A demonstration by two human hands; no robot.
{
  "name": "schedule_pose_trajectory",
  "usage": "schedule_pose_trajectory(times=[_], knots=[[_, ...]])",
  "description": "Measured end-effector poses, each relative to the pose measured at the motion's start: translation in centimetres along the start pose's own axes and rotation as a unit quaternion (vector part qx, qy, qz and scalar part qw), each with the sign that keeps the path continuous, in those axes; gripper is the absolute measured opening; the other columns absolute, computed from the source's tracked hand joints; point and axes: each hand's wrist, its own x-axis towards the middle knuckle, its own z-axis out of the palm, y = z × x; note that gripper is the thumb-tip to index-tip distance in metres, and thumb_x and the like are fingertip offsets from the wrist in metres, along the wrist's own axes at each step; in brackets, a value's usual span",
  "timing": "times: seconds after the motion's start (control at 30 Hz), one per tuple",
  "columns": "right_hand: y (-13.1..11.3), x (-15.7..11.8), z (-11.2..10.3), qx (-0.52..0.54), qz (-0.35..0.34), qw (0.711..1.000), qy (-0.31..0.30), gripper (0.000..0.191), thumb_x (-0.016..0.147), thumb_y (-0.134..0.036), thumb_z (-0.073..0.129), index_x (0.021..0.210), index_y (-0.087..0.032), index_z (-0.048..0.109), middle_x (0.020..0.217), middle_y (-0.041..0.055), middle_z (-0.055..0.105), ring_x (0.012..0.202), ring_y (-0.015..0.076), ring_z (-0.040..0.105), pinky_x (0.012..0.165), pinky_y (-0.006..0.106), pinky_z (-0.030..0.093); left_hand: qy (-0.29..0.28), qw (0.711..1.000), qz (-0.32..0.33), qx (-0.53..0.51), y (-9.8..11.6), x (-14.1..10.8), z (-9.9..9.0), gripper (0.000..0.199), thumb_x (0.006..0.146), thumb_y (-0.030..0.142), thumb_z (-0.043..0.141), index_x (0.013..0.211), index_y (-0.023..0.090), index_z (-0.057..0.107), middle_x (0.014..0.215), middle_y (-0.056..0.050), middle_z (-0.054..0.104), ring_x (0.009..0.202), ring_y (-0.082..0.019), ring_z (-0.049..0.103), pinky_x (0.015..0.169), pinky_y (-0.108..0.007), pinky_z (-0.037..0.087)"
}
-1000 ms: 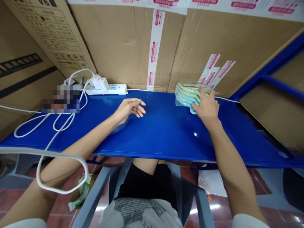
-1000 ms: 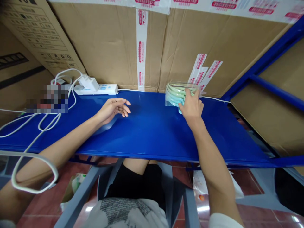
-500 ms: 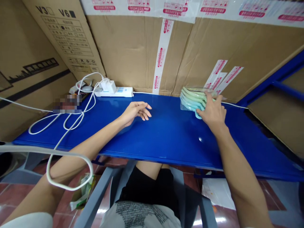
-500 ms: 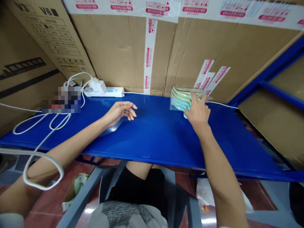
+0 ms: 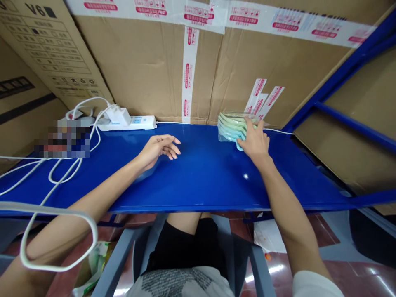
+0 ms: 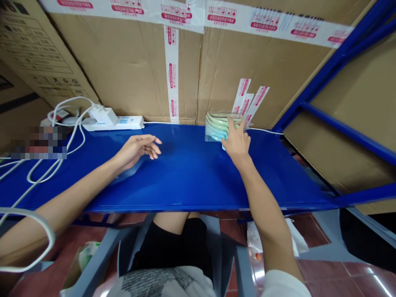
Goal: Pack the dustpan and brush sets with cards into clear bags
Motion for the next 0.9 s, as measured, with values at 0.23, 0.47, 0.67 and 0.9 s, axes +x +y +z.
schedule_pose_trajectory(times=[0.23,0.47,0.67,0.9], knots=[[-0.26,-0.06,-0.17,-0.006,0.003,1.0,-0.005,0.082,0.091,-0.039,0.073,0.164,-0.028,0.038,0.153,0.0267,0.045,0.098,0.0364,0.07,0.082,0.052,0.054,0.004,1.0,0.0,-0.004,0.05,0.09,-0.08,0.032,0.093,0.043,0.074,0.095,0.011,0.075,0.077,-0.012,0.08,0.058,-0.019,0.073,0.055,-0.026,0.057],[-0.16,0.06,-0.02,0.003,0.005,1.0,0.002,0.081,0.09,-0.039,0.073,0.163,-0.03,0.039,0.151,0.0243,0.046,0.096,0.0353,0.071,0.082,0.052,0.053,0.004,1.0,0.006,-0.003,0.22,0.02,-0.09,0.031,0.093,0.043,0.074,0.095,0.012,0.075,0.077,-0.011,0.08,0.058,-0.018,0.073,0.054,-0.025,0.056],[0.01,0.15,0.06,0.015,-0.004,1.0,0.009,0.077,0.092,-0.041,0.07,0.162,-0.028,0.041,0.148,0.0249,0.048,0.1,0.0394,0.07,0.081,0.054,0.054,-0.002,1.0,0.007,-0.01,-0.14,0.27,-0.19,0.03,0.093,0.042,0.075,0.095,0.012,0.075,0.076,-0.012,0.08,0.056,-0.018,0.073,0.054,-0.026,0.057],[0.01,0.12,-0.03,0.014,-0.004,1.0,0.014,0.076,0.094,-0.05,0.07,0.161,-0.025,0.044,0.145,0.0252,0.05,0.099,0.0399,0.07,0.08,0.052,0.05,0.005,1.0,0.008,-0.016,-0.33,0.59,-0.42,0.031,0.094,0.043,0.074,0.094,0.013,0.075,0.075,-0.011,0.08,0.057,-0.018,0.073,0.053,-0.026,0.056]])
